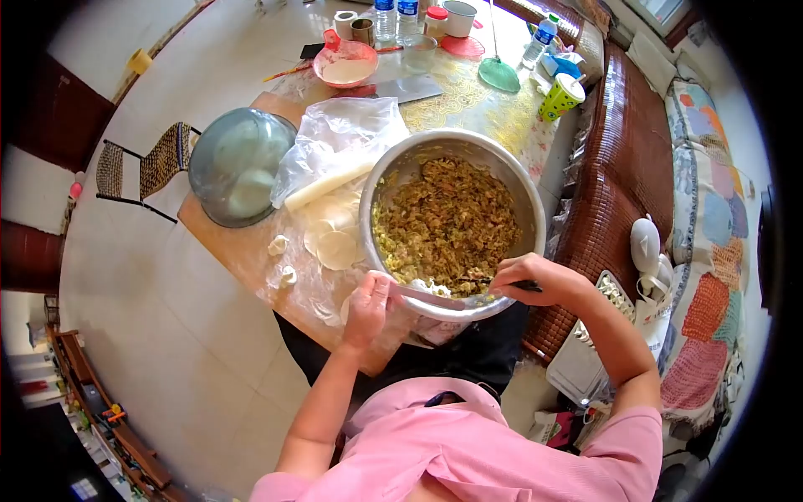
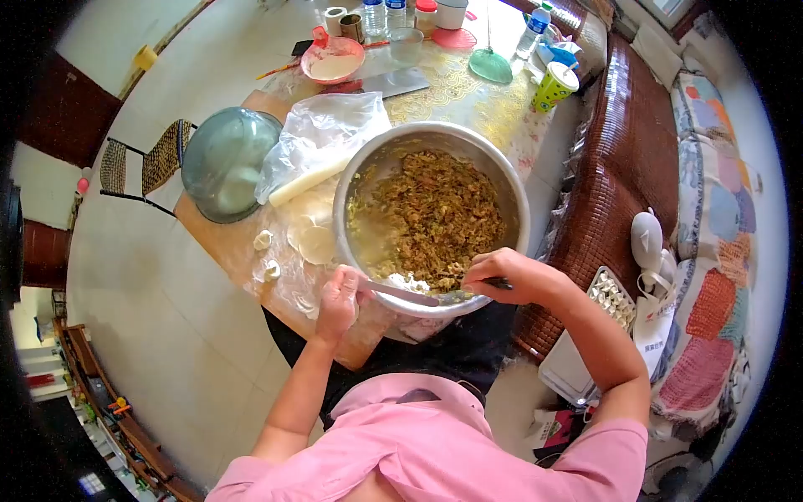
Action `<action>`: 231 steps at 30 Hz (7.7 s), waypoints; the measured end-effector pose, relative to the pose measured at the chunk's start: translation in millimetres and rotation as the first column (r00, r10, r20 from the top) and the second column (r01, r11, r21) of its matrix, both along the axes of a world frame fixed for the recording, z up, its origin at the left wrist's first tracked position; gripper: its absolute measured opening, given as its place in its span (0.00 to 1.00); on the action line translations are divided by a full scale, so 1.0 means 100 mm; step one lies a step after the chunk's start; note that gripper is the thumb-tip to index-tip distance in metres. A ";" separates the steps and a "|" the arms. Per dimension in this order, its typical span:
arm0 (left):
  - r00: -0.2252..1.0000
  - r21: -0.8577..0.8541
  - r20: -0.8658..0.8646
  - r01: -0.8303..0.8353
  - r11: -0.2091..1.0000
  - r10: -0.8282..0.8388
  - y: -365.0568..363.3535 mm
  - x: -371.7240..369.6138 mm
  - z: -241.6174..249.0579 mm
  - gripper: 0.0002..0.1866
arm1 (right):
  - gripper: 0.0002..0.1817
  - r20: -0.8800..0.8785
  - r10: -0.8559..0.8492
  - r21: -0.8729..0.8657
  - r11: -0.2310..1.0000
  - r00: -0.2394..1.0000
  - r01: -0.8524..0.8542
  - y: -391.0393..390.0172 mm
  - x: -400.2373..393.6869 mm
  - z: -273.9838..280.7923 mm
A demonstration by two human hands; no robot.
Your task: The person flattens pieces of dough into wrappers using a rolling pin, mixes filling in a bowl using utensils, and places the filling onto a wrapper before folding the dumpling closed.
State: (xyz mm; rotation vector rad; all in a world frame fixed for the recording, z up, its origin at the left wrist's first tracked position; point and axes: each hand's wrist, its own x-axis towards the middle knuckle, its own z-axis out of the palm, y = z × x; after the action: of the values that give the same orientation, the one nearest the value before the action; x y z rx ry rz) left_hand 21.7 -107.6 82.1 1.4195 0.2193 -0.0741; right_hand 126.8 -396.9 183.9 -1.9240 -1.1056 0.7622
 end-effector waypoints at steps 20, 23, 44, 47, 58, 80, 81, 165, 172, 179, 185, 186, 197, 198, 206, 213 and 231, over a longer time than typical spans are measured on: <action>0.979 0.394 0.153 0.067 0.916 -0.138 -0.08 0.04 0.06 0.10 | 0.11 -0.186 -0.290 -0.403 0.894 0.939 0.196 2.03 1.69 0.18; 0.984 0.371 0.112 0.090 0.924 -0.141 -0.07 0.04 0.11 0.10 | 0.13 -0.112 -0.401 -0.384 0.861 0.909 0.332 1.75 2.04 0.18; 0.991 0.456 0.110 -0.124 0.881 0.082 -0.28 -0.02 -0.05 0.12 | 0.11 -0.310 -0.740 0.146 0.583 0.597 0.799 -0.28 -0.08 -0.59; 0.984 0.396 0.091 -0.178 0.901 0.154 -0.28 -0.05 -0.17 0.13 | 0.09 0.090 -0.821 0.388 0.550 0.564 0.739 -0.16 0.30 -0.66; 0.898 0.365 0.113 -0.436 0.823 0.426 -0.02 0.24 0.35 0.10 | 0.09 -0.101 -0.351 0.290 0.884 0.931 0.365 0.18 -0.40 -0.56; 0.967 0.925 0.253 -0.240 0.296 -0.006 0.14 1.17 0.10 0.10 | 0.04 0.227 -0.866 0.543 0.492 0.445 0.681 0.13 0.24 -0.81; 0.967 0.923 0.254 -0.241 0.300 -0.002 0.15 1.22 0.09 0.10 | 0.04 0.231 -0.901 0.526 0.433 0.366 0.732 0.02 0.28 -0.74; 0.953 0.815 -0.281 0.173 0.553 0.116 0.53 -0.49 -0.52 0.12 | 0.15 0.320 -0.565 0.036 0.809 0.761 0.586 1.88 1.13 -0.73; 0.972 0.831 -0.216 0.133 0.540 0.094 0.45 -0.57 -0.53 0.11 | 0.11 0.344 -0.559 0.170 0.827 0.754 0.536 1.36 1.05 -0.78; 0.971 0.841 -0.187 0.080 0.534 0.148 0.41 -0.58 -0.46 0.11 | 0.10 0.460 -0.522 0.276 0.853 0.718 0.444 1.81 1.20 -0.55; 0.973 0.814 -0.197 0.095 0.574 0.118 0.39 -0.63 -0.50 0.11 | 0.09 0.494 -0.358 0.174 0.933 0.792 0.314 1.88 1.07 -0.38; 0.979 0.822 -0.177 0.088 0.563 0.106 0.39 -0.63 -0.50 0.12 | 0.09 0.490 -0.332 0.197 0.943 0.806 0.268 1.86 1.05 -0.37; 0.987 0.821 -0.145 0.078 0.566 0.074 0.38 -0.66 -0.50 0.10 | 0.07 0.473 -0.113 0.338 0.939 0.874 -0.061 1.58 0.56 -0.45; 0.982 0.814 -0.161 0.078 0.576 0.095 0.37 -0.66 -0.51 0.10 | 0.05 0.440 -0.079 0.320 0.944 0.894 -0.074 1.54 0.44 -0.47; 0.982 0.849 -0.153 0.075 0.523 0.108 0.37 -0.62 -0.51 0.10 | 0.10 0.328 -0.024 -0.120 0.991 0.945 0.067 0.89 -0.26 -0.43; 0.986 0.860 -0.092 0.007 0.511 0.141 0.38 -0.53 -0.51 0.09 | 0.14 0.478 -0.262 0.147 0.965 0.838 0.218 0.78 0.11 -0.70; 0.848 0.934 0.194 -0.313 -0.170 -0.493 -0.09 2.06 0.07 0.17 | 0.20 0.568 -0.507 0.381 0.860 0.648 0.339 0.70 0.68 -0.96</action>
State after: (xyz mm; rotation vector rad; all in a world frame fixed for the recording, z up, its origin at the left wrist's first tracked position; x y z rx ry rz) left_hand 227.7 -116.3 89.2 3.1087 -0.5253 0.5470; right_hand 194.7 -326.7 87.7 -2.1648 -0.9893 -0.3525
